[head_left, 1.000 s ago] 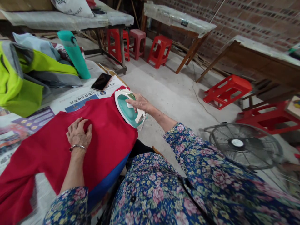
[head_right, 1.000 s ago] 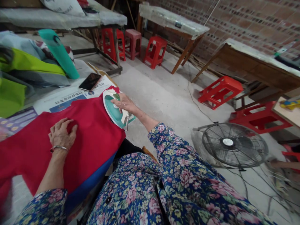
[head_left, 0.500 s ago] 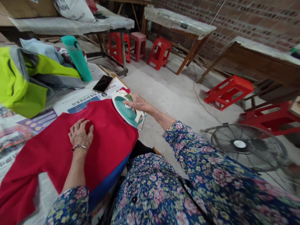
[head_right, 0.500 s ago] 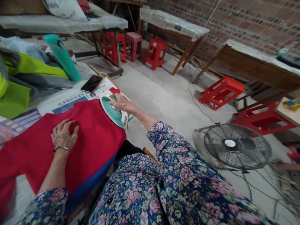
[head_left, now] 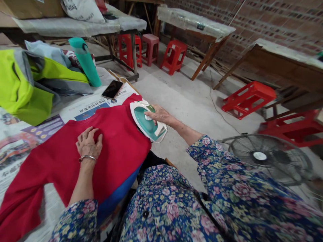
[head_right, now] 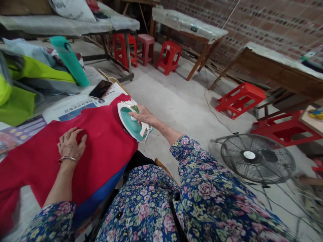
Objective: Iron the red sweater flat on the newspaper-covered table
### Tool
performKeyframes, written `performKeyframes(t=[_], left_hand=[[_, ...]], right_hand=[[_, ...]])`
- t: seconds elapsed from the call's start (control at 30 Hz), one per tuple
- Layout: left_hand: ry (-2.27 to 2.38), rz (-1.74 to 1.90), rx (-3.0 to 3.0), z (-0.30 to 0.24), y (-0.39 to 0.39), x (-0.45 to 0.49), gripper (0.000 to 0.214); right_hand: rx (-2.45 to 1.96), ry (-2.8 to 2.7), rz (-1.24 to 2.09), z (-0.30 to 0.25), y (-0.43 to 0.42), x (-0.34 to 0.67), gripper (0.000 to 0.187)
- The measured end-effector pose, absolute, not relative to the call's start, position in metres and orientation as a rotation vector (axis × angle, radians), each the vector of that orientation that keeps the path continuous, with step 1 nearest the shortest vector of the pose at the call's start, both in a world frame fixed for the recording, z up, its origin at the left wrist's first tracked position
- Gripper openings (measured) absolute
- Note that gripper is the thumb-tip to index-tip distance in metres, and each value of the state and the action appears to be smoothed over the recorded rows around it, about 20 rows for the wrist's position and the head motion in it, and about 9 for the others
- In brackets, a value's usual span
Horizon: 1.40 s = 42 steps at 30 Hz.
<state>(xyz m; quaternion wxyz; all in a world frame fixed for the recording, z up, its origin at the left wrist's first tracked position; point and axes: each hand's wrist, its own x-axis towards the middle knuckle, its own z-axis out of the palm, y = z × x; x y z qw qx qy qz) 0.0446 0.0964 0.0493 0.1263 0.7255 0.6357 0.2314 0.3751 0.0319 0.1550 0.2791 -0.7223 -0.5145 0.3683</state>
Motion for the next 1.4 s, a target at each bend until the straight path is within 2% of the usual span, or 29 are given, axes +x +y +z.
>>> performKeyframes(t=[0.43,0.8,1.03,1.2,1.4], left_hand=[[1.867,0.698,2.079,0.055,0.094,0.05,0.039],[1.793,0.757,2.133,0.033,0.107,0.038,0.046],[1.803,0.76,2.093,0.038,0.1,0.047,0.04],[1.862,0.829,2.078,0.033,0.099,0.051,0.037],[1.786,0.753,2.129,0.04,0.093,0.043,0.039]], right_hand=[[-1.854,-1.391,0.984,0.154,0.06,0.368,0.024],[-1.835,-1.395,0.942,0.155,0.058,0.362,0.018],[-1.771,-1.397,0.972,0.146,0.062,0.367,0.026],[-1.804,-1.431,0.964,0.153,0.061,0.362,0.019],[-1.783,-1.523,1.036,0.164,0.064,0.356,0.015]])
